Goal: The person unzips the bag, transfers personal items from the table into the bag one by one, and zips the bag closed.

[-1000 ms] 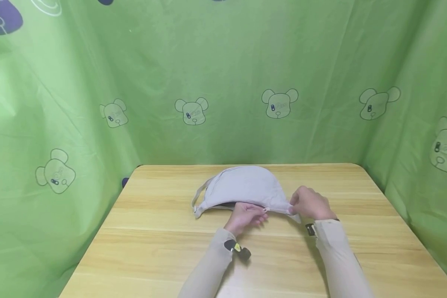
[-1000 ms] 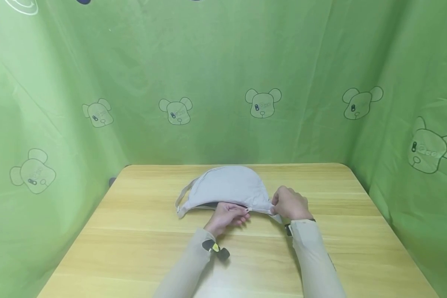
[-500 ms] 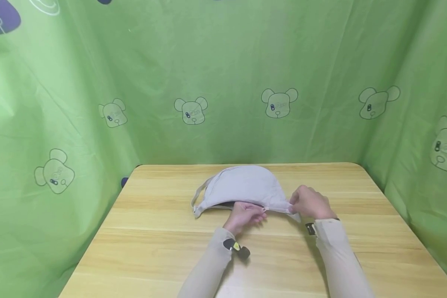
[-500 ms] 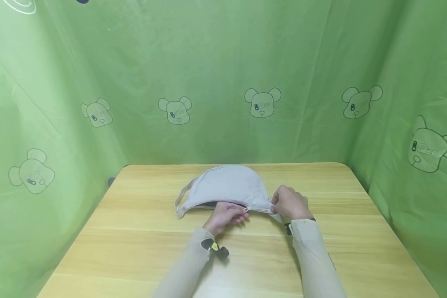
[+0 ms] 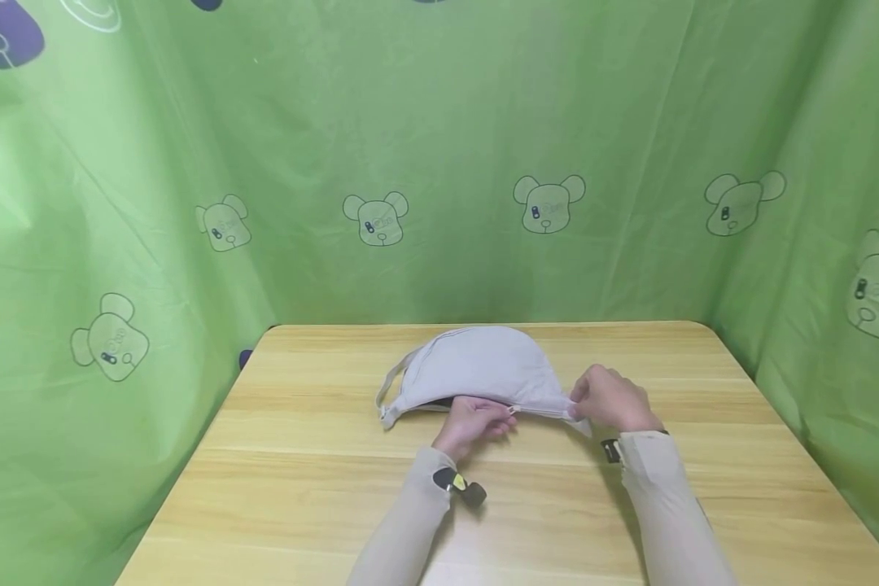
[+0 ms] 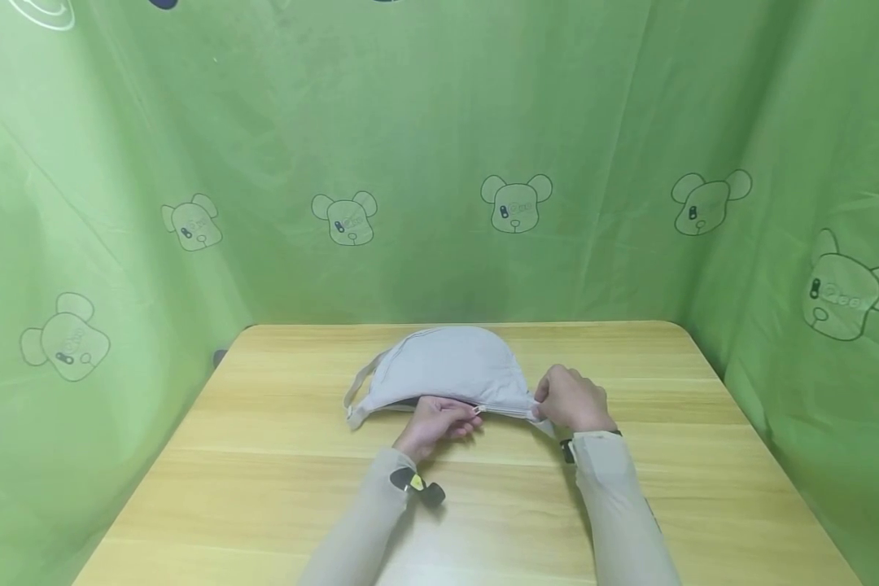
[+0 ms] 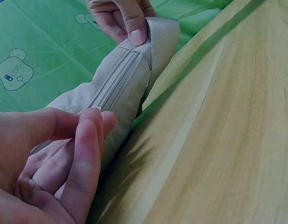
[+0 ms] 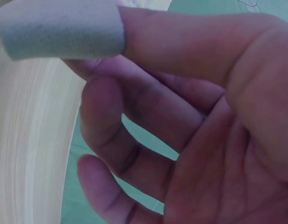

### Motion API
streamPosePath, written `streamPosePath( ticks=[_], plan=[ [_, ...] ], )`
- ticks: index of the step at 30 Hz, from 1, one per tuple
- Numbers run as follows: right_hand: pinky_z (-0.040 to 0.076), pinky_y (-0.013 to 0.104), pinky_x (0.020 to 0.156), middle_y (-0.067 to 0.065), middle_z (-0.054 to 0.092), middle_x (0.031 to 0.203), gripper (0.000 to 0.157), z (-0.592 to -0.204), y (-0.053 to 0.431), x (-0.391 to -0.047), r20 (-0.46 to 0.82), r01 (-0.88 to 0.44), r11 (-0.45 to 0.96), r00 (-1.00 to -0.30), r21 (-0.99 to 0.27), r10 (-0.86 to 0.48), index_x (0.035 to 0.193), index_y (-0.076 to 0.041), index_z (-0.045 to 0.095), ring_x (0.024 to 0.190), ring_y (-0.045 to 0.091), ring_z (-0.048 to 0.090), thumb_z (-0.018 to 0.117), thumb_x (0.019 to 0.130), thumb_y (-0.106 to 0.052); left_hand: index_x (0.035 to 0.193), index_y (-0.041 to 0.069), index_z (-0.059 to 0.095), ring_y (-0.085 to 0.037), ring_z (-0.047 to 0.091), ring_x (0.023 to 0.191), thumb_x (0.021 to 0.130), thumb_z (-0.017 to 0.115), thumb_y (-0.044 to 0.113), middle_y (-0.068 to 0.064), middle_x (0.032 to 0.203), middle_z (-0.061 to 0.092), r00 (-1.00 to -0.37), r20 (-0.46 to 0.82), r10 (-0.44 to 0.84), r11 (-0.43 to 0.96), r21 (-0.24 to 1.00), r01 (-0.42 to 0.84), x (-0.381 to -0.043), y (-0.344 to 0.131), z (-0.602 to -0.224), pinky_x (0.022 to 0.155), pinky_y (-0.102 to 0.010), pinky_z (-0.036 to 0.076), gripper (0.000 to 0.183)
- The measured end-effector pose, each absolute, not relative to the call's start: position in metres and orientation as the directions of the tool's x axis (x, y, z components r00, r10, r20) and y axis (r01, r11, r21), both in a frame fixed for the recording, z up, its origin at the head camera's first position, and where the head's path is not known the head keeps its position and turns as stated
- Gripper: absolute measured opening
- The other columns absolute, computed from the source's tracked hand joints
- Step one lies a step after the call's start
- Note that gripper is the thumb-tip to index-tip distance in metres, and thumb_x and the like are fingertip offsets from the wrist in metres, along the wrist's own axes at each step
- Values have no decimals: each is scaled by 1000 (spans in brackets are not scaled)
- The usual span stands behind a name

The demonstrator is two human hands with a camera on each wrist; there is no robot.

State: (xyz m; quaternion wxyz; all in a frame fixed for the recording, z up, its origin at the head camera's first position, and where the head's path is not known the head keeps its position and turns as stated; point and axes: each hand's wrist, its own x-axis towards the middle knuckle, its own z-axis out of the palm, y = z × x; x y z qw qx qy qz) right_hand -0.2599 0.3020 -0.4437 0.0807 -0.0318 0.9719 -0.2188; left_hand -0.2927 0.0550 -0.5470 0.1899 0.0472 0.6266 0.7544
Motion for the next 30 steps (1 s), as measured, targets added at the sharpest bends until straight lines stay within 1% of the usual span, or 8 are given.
streamPosePath(
  ticks=[7,12,17,21,25,30],
  plan=[
    [54,66,81,18,78,113,27,-445,302,-260,-136,-30,900,-986,-434,-98,104,-7,80,102,40,71,83,80,-20,102,-12,74,-12,74,66,86,74,-3,-23,90,79,-921,-168,352,-153,960,-233,-293,53,-547,62,-20,62,18],
    [55,64,81,18,78,113,27,-445,303,-260,-133,-32,902,-986,-431,-98,104,-7,80,103,40,71,83,80,-20,101,-12,74,-12,74,66,87,73,-4,-21,88,79,-928,-157,338,-161,962,-221,-294,48,-548,64,-21,63,17],
    [55,59,78,17,78,113,25,-446,304,-261,-141,-24,900,-986,-434,-94,103,-8,80,100,36,71,82,81,-19,102,-13,74,-11,74,66,87,73,-3,-19,87,80,-925,-163,344,-155,961,-227,-296,45,-549,64,-21,63,18],
    [54,54,75,16,78,112,24,-447,305,-261,-151,-18,897,-984,-442,-94,103,-9,80,95,32,70,82,81,-19,104,-13,74,-11,73,66,87,74,-2,-20,88,79,-921,-174,349,-153,959,-239,-297,45,-549,63,-20,62,20],
    [55,55,75,17,78,111,25,-447,305,-261,-152,-17,897,-984,-442,-93,103,-8,80,96,32,70,82,81,-19,103,-13,74,-11,73,65,87,74,-1,-22,89,79,-923,-175,344,-145,961,-237,-297,45,-550,62,-20,62,21],
    [55,57,76,17,78,111,26,-447,304,-261,-154,-13,895,-984,-445,-90,103,-8,80,96,32,70,82,81,-19,103,-13,74,-10,72,63,87,74,-1,-21,88,79,-923,-181,341,-141,961,-240,-297,45,-550,60,-19,61,20]
  ],
)
